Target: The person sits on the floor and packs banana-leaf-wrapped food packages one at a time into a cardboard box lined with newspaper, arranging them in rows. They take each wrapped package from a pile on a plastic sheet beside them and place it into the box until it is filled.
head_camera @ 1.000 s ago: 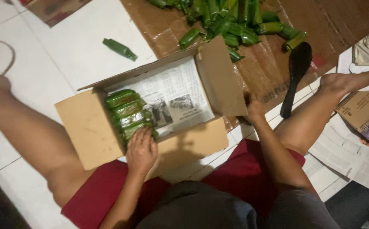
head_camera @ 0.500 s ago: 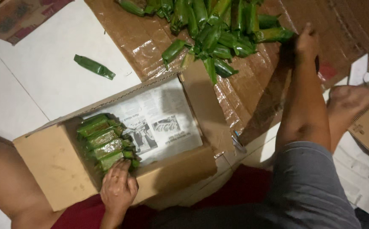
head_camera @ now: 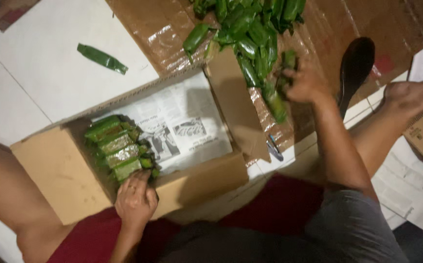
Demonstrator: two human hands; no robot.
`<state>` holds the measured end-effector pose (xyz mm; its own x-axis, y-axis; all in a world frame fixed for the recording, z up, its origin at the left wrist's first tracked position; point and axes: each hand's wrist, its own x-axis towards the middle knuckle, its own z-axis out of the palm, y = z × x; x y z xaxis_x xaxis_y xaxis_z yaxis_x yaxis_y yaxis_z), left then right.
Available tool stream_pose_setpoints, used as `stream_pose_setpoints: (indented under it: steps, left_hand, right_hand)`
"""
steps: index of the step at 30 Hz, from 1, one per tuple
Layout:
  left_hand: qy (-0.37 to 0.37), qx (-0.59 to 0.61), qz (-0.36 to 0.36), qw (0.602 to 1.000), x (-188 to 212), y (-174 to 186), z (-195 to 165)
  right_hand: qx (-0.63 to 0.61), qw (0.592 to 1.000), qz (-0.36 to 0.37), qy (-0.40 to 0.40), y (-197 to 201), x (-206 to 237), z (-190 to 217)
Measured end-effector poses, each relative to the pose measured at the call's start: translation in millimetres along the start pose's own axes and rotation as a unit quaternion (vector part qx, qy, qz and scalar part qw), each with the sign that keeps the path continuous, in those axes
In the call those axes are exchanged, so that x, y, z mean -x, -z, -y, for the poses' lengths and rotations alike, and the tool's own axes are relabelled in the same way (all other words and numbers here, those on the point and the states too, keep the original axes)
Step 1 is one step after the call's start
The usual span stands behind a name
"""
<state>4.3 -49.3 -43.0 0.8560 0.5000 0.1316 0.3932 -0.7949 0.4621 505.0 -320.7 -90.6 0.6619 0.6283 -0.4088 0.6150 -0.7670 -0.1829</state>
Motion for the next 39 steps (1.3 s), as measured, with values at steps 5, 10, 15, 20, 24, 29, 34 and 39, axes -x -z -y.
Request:
stream_pose_setpoints:
  steps: [5,10,15,20,24,29,34,39]
  left_hand:
    - [-0.006,0.001,0.003,1.000,7,0,3]
    - [-0.008,0.017,0.005,1.000,8,2,5]
    - [-0.018,0.016,-0.030,0.999,1,23,-10]
    - [0.020,0.285,0.071,0.956,-12,50,-55]
    - [-0.076,0.425,0.090,0.897,-25,44,-106]
    - [-0.001,0.679,0.069,0.731,-35,6,-118]
    - [0.230,0.828,0.051,0.509,-18,-18,-66]
    - [0.253,0.801,0.025,0.542,-4,-27,-30]
  right_hand:
    - [-0.190,0.967,-0.141,-0.091,-41,61,28]
    - [-0.046,0.983,-0.161,-0.070,-82,72,50]
    - [-0.191,0.950,-0.216,-0.119,-69,102,61]
    - [-0.568,0.768,-0.295,0.027,9,206,103]
    - [-0.572,0.767,-0.253,0.145,31,265,192]
    - [-0.876,0.473,-0.058,0.069,3,237,293]
    - [-0.826,0.564,-0.019,-0.013,-25,196,334]
    - [-0.792,0.608,-0.052,0.006,-51,195,333]
